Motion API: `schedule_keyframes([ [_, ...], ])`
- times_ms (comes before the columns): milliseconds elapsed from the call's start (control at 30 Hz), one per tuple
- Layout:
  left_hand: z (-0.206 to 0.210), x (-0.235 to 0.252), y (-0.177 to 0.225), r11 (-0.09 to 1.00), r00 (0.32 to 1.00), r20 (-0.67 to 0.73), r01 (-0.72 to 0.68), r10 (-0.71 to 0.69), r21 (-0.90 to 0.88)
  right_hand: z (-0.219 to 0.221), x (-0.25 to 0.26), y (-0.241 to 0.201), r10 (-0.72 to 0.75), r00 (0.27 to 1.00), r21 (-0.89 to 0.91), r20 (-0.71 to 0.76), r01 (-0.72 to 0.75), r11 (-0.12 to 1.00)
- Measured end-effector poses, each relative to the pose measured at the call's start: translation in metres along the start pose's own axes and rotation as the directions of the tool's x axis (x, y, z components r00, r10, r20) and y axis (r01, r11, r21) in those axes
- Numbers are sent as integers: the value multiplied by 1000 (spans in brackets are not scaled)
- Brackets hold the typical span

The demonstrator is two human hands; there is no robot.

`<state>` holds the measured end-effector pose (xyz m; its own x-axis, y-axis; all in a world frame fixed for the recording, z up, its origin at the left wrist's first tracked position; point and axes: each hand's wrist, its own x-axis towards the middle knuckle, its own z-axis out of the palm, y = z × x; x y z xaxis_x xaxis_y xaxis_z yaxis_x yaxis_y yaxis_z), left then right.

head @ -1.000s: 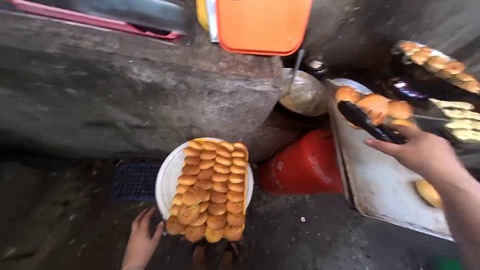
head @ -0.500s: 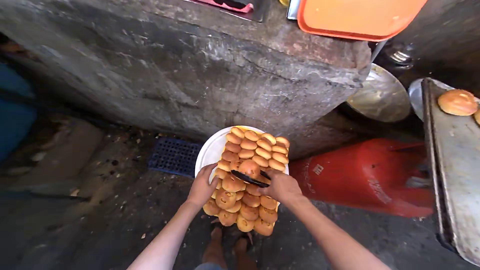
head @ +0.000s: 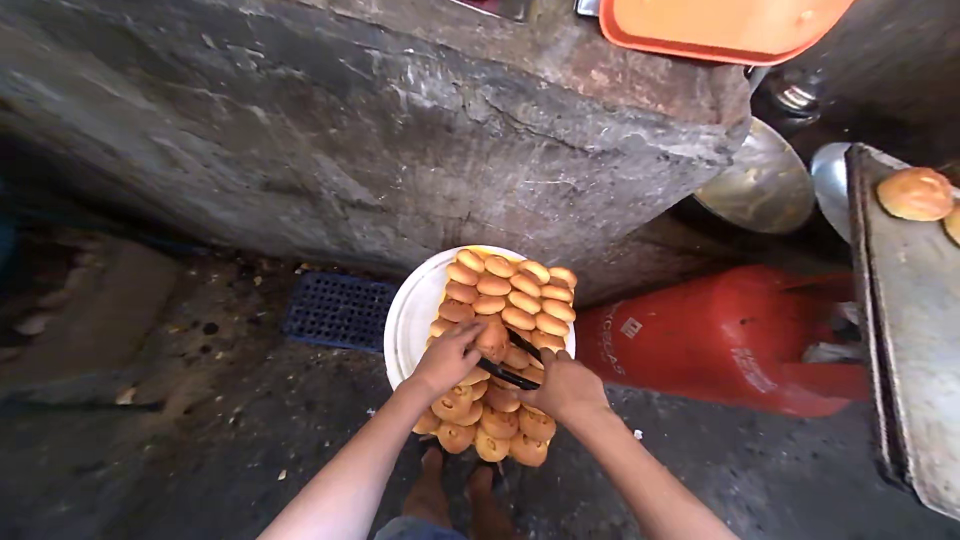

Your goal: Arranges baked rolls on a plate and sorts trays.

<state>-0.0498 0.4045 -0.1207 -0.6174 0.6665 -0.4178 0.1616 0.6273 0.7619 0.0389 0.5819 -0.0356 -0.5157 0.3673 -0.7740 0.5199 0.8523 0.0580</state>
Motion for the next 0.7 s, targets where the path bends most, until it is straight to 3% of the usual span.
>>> schedule_keyframes([
  [167, 5, 3, -5, 993, 996, 23, -86, 85, 78, 16, -2, 24, 33, 999, 79, 2, -33, 996],
  [333, 13, -6, -19, 996, 995, -100, 5, -14, -87, 25, 2, 47, 42, 999, 216, -2, -40, 976],
  [467, 16, -35, -33, 985, 940, -332, 17, -75, -174, 18, -25, 54, 47, 998, 24, 49, -48, 999],
  [567, 34, -64, -41, 955, 865, -454, 88, -215, -284, 21, -45, 39, 7, 992, -119, 124, 8, 993],
  [633, 57, -88, -37, 866, 831, -399, 182, -389, -466, 31, -50, 28, -47, 989, -133, 138, 66, 989],
  [700, 85, -107, -31, 680, 811, -193, 304, -552, -667, 42, -48, 19, -84, 987, -144, 135, 103, 984],
])
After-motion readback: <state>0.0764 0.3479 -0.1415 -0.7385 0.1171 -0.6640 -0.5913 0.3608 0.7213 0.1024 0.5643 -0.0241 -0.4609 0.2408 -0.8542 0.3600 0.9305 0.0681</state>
